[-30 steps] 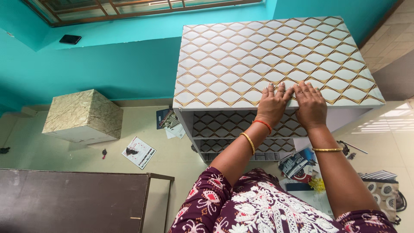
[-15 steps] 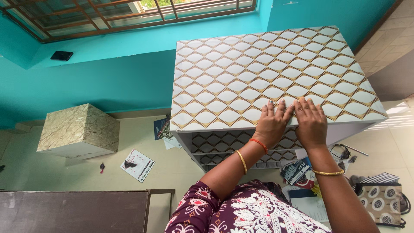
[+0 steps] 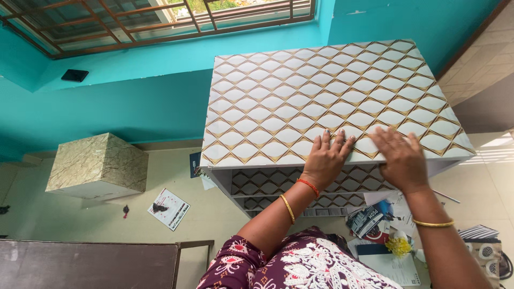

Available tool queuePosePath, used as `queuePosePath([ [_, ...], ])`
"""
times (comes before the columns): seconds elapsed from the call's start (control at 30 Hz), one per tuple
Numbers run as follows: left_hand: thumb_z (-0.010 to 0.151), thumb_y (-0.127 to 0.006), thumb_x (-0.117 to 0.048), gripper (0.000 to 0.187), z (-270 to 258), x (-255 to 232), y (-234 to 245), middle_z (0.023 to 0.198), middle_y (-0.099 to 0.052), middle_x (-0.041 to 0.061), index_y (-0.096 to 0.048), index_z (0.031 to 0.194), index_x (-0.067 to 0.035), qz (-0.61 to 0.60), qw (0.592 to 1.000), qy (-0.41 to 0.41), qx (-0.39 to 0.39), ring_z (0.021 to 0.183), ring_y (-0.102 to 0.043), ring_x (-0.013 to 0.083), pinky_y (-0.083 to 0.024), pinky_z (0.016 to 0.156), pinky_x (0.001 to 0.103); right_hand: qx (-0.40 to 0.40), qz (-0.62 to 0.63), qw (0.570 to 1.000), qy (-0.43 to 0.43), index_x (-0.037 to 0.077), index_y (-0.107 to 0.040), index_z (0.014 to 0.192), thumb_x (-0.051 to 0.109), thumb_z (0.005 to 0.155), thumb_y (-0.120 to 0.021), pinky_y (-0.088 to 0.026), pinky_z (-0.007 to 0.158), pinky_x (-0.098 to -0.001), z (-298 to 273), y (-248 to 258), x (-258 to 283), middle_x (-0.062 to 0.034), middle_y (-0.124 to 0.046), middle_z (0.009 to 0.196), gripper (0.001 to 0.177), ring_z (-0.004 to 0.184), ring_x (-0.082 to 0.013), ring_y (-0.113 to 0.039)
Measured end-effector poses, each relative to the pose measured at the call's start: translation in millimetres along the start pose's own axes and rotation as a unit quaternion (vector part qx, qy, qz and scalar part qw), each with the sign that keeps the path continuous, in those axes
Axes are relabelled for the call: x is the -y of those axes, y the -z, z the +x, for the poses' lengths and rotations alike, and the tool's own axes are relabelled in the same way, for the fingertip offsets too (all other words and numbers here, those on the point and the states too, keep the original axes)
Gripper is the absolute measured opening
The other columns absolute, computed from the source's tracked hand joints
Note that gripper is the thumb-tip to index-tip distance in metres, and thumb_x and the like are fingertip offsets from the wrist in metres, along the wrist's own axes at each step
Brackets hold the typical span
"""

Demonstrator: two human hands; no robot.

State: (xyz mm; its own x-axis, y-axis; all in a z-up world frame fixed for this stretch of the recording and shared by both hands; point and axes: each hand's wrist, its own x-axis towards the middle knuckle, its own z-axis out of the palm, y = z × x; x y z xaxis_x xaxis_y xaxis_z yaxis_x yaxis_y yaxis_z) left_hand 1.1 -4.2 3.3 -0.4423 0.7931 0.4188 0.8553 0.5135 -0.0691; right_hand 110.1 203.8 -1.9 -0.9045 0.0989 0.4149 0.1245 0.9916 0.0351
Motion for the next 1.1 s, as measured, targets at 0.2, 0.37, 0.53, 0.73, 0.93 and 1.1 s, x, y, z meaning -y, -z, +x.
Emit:
queuePosePath([
  [0.2, 0.085, -0.054, -0.014, 0.067, 5.0, -8.6, 25.4, 0.156, -0.048, 0.015, -0.047, 0.152, -0.019, -0.066, 0.993, 0.063, 0.069, 0.142, -0.045, 0.0465, -0.032, 0.118, 0.055, -0.067, -0.032, 0.991, -0.107, 0.022, -0.062, 0.141, 0.030, 0.098, -0.069, -0.038, 0.114, -0.0484, -46.4, -28.9, -110.7, -0.0027, -0.060, 0.154, 0.045, 0.140, -0.0276, -0.053],
  [0.37, 0.085, -0.055, -0.016, 0.070, 20.7, -33.6, 29.0, 0.159, -0.037, 0.024, -0.040, 0.153, -0.007, -0.098, 0.981, 0.116, 0.125, 0.147, -0.030, 0.0516, -0.019, 0.121, 0.063, -0.136, -0.087, 0.979, -0.126, 0.019, -0.066, 0.132, 0.051, 0.105, -0.066, -0.040, 0.110, -0.0469, -53.4, -52.6, -116.7, -0.0118, -0.061, 0.144, 0.042, 0.132, -0.0364, -0.055],
  [0.53, 0.089, -0.050, -0.020, 0.071, 63.9, -69.0, -1.5, 0.159, -0.027, 0.033, -0.030, 0.153, 0.005, -0.035, 0.978, 0.106, 0.174, 0.146, -0.022, 0.0567, -0.014, 0.116, 0.070, -0.149, -0.090, 0.975, -0.140, 0.018, -0.067, 0.132, 0.050, 0.107, -0.063, -0.042, 0.102, -0.0471, -51.5, -52.8, -114.1, -0.0185, -0.062, 0.139, 0.041, 0.119, -0.0336, -0.059],
  [0.73, 0.094, -0.046, -0.027, 0.069, 101.0, -123.8, -21.1, 0.161, -0.028, 0.029, -0.029, 0.154, 0.002, -0.049, 0.985, -0.002, 0.164, 0.148, -0.025, 0.0542, -0.019, 0.114, 0.073, -0.164, -0.102, 0.972, -0.137, 0.015, -0.068, 0.127, 0.039, 0.110, -0.061, -0.043, 0.100, -0.0430, -49.1, -54.4, -116.9, -0.0131, -0.064, 0.136, 0.029, 0.117, -0.0281, -0.058],
  [0.93, 0.095, -0.049, -0.026, 0.061, 110.9, -148.3, -47.0, 0.151, -0.045, 0.031, -0.043, 0.149, 0.001, 0.037, 0.995, -0.020, 0.091, 0.137, -0.047, 0.0570, -0.037, 0.110, 0.069, -0.201, -0.081, 0.966, -0.137, 0.015, -0.070, 0.122, 0.026, 0.108, -0.065, -0.042, 0.101, -0.0421, -48.1, -55.7, -113.9, -0.0082, -0.066, 0.133, 0.019, 0.120, -0.0287, -0.058],
  [1.1, 0.098, -0.050, -0.021, 0.052, 115.3, -153.4, -72.6, 0.140, -0.060, 0.030, -0.051, 0.145, 0.000, 0.115, 0.993, -0.016, 0.004, 0.121, -0.063, 0.0552, -0.053, 0.097, 0.059, -0.188, -0.086, 0.968, -0.142, 0.016, -0.071, 0.120, 0.024, 0.103, -0.067, -0.042, 0.100, -0.0433, -46.6, -50.3, -109.7, -0.0078, -0.067, 0.139, 0.019, 0.125, -0.0288, -0.061],
])
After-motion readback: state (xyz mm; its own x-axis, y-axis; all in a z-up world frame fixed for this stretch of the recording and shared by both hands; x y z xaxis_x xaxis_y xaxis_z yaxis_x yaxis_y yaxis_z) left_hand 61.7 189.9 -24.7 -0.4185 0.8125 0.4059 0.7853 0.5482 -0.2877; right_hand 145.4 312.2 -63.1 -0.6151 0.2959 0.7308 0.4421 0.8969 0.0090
